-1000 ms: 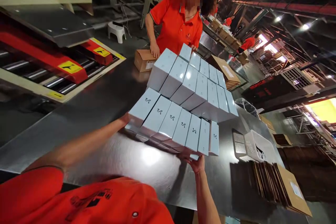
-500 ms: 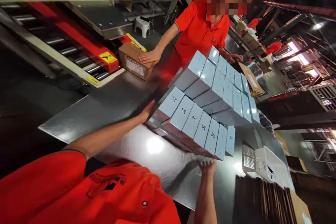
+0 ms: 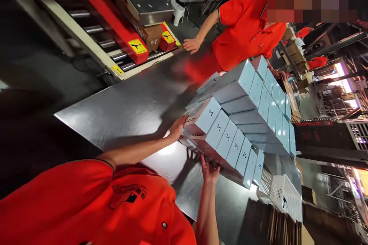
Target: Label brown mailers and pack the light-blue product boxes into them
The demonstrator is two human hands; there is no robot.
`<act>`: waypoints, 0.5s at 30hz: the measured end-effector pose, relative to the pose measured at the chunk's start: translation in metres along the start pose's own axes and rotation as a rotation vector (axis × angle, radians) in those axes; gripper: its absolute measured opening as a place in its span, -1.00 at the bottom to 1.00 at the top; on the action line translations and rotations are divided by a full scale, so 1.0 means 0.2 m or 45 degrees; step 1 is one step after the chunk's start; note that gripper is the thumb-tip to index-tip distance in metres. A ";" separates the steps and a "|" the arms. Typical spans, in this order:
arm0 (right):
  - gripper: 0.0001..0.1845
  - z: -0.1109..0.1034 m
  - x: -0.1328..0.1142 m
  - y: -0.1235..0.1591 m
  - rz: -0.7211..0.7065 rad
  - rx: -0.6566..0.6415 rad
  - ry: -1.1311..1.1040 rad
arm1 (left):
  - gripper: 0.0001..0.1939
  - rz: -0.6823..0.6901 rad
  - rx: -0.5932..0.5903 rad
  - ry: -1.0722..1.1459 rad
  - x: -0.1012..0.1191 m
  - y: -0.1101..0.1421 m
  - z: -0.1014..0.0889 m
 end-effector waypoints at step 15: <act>-0.80 0.55 0.46 0.07 0.375 -0.211 0.016 | -0.05 0.964 -0.188 -0.280 0.63 0.14 -0.09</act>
Point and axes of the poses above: each hand's wrist, its own y-axis away from the middle knuckle, its own z-axis out of the palm, x = y × z, the point moved 9 cm from there along -y, towards the middle knuckle, and after that the axes turned 5 degrees about -y, right-handed, at the moved point
